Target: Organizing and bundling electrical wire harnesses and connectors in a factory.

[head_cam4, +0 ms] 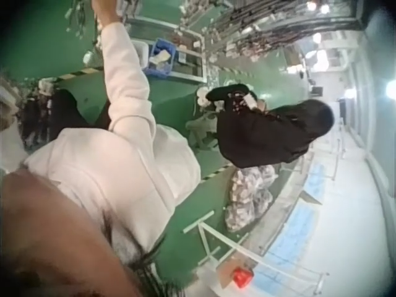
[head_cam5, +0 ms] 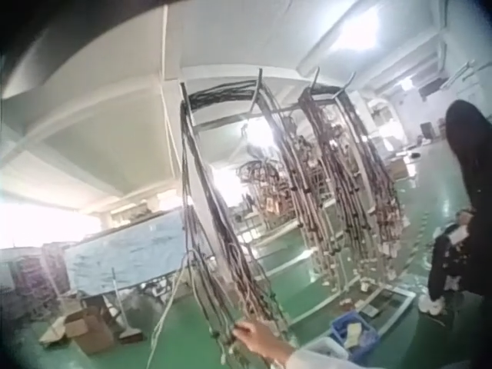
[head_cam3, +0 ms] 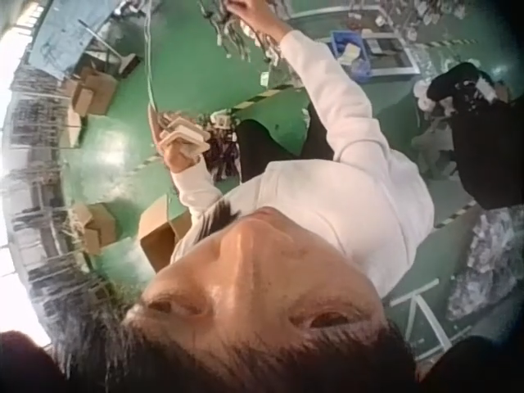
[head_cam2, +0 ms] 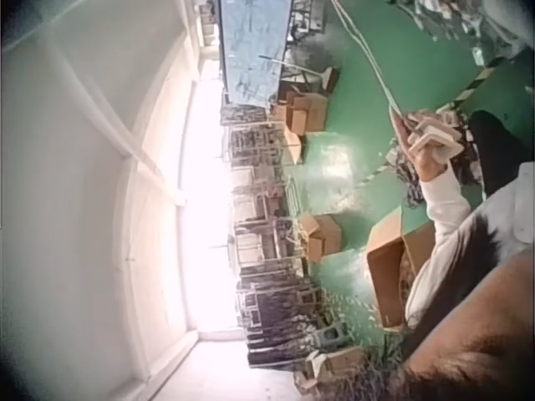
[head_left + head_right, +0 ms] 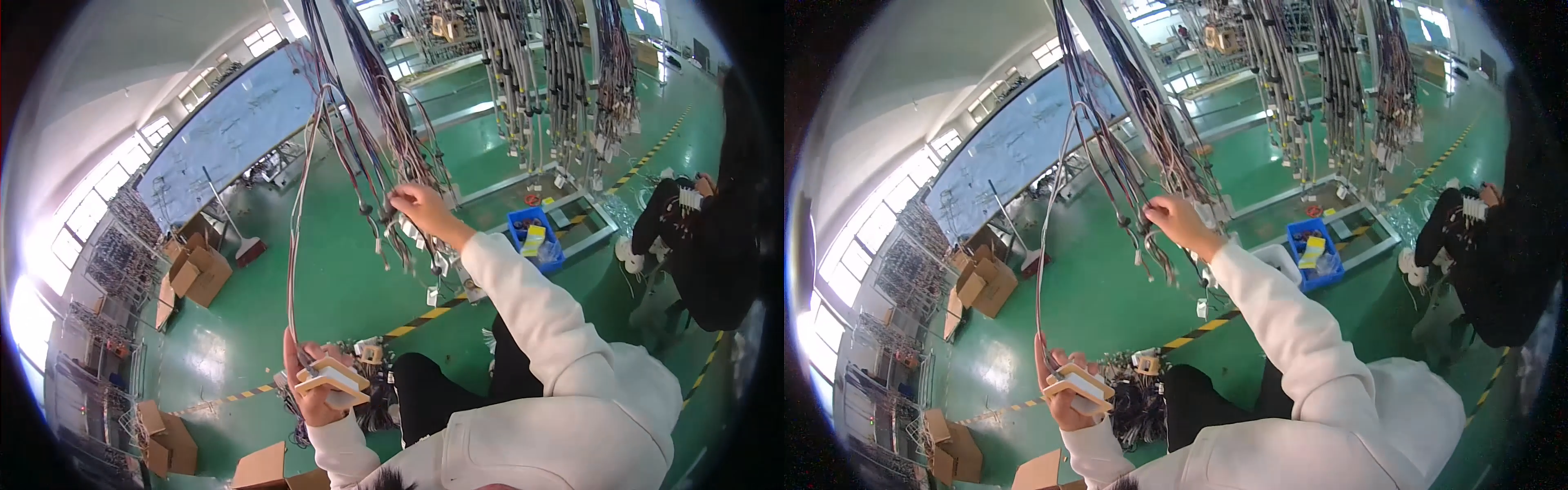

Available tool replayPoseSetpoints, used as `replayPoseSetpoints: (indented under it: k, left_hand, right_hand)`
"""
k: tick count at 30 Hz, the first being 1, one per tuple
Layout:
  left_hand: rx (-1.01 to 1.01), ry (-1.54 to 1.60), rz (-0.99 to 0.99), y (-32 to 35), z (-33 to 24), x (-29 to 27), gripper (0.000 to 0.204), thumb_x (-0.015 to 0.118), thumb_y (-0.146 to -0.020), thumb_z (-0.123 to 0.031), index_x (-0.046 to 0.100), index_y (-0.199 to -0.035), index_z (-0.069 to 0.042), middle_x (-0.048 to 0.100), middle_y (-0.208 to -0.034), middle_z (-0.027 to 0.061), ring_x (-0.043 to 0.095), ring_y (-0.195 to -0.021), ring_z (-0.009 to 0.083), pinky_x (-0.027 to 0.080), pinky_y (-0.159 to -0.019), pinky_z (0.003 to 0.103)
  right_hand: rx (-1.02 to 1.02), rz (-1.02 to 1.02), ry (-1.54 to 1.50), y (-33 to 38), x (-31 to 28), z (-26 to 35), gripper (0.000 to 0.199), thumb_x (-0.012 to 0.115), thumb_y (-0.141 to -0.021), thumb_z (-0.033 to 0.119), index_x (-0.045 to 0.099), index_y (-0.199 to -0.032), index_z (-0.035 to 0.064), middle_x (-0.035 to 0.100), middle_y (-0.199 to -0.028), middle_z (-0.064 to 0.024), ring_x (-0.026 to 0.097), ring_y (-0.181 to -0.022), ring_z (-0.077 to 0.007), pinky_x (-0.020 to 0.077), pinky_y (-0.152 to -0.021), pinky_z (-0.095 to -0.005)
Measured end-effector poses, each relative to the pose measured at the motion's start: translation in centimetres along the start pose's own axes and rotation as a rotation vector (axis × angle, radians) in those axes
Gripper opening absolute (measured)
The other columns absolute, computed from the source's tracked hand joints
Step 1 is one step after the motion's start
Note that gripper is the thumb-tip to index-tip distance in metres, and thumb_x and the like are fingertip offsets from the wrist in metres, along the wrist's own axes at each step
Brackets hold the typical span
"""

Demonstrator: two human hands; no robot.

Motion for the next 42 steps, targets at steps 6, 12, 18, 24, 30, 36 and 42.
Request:
replayPoseSetpoints:
  k: [6, 12, 18, 24, 30, 36, 42]
  left_hand:
    - [0.136, -0.093, -0.171, -0.5, -5.3, -6.0, 0.09, 0.072, -0.073, -0.011, 0.023, -0.147, -0.008, 0.05, -0.111, 0.0033, 0.055, -0.093, 0.0232, 0.049, -0.072, 0.036]
    - [0.151, -0.081, -0.105, -2.0, -6.7, -6.5, 0.082, 0.063, -0.078, -0.005, 0.02, -0.148, -0.007, 0.05, -0.116, 0.0027, 0.05, -0.099, 0.022, 0.047, -0.077, 0.035]
    - [0.18, -0.081, -0.14, -1.7, -7.7, -6.7, 0.078, 0.061, -0.081, -0.005, 0.02, -0.148, -0.006, 0.048, -0.118, 0.0033, 0.049, -0.1, 0.0225, 0.046, -0.081, 0.036]
    - [0.176, -0.079, -0.105, -1.7, -7.8, -6.2, 0.077, 0.061, -0.082, -0.005, 0.02, -0.148, -0.004, 0.048, -0.117, 0.004, 0.049, -0.099, 0.0223, 0.046, -0.081, 0.037]
    - [0.174, -0.075, -0.059, -1.1, -7.9, -3.8, 0.077, 0.059, -0.082, -0.004, 0.019, -0.147, -0.003, 0.047, -0.115, 0.0042, 0.048, -0.098, 0.0217, 0.046, -0.081, 0.036]
    - [0.2, -0.092, -0.031, -0.6, -9.0, -3.6, 0.08, 0.061, -0.081, -0.007, 0.017, -0.148, -0.003, 0.047, -0.116, 0.0031, 0.047, -0.096, 0.021, 0.045, -0.082, 0.036]
    - [0.275, -0.158, -0.049, 1.8, -11.6, -2.7, 0.085, 0.064, -0.078, -0.017, 0.016, -0.148, -0.004, 0.044, -0.12, 0.0019, 0.042, -0.099, 0.0203, 0.043, -0.079, 0.035]
  right_hand:
    - [0.131, -0.093, -0.643, 3.8, -7.6, 6.3, 0.024, 0.058, -0.093, 0.021, 0.064, -0.102, 0.0004, 0.049, -0.071, 0.003, 0.044, -0.06, -0.0048, 0.038, -0.056, -0.0199]
    - [0.221, 0.012, -0.459, 3.6, -11.5, 10.4, 0.024, 0.055, -0.093, 0.017, 0.062, -0.104, -0.0042, 0.044, -0.066, 0.0045, 0.038, -0.053, -0.0023, 0.0275, -0.046, -0.0187]
    - [0.26, 0.113, -0.136, 2.4, -13.7, 10.4, 0.023, 0.056, -0.093, 0.019, 0.063, -0.098, -0.0023, 0.044, -0.061, 0.0051, 0.033, -0.049, -0.0005, 0.0217, -0.042, -0.0184]
    - [0.114, 0.023, -0.161, 2.3, -17.4, 9.5, 0.02, 0.064, -0.088, 0.017, 0.063, -0.097, -0.0018, 0.051, -0.066, 0.0037, 0.046, -0.055, -0.0052, 0.0344, -0.049, -0.0214]
    - [-0.123, -0.321, 0.819, 4.4, -18.6, 7.7, 0.019, 0.065, -0.069, 0.007, 0.056, -0.085, 0.0094, 0.058, -0.09, -0.0049, 0.058, -0.09, -0.0284, 0.0417, -0.074, -0.044]
    - [-0.214, -0.552, 0.991, 5.6, -18.6, 9.6, 0.026, 0.064, -0.071, 0.006, 0.054, -0.095, 0.0103, 0.057, -0.091, -0.0062, 0.057, -0.088, -0.029, 0.0415, -0.073, -0.0415]
    - [-0.645, -0.312, 0.303, 4.9, -4.6, 16.5, 0.039, 0.06, -0.076, 0.001, 0.049, -0.113, 0.0035, 0.055, -0.108, -0.0161, 0.054, -0.104, -0.0336, 0.0397, -0.093, -0.0437]
Point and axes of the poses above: each hand's wrist, its own y-axis away from the middle knuckle, its own x-axis out of the palm, z = x × y, the point moved 10 cm from there along -y, towards the middle knuckle
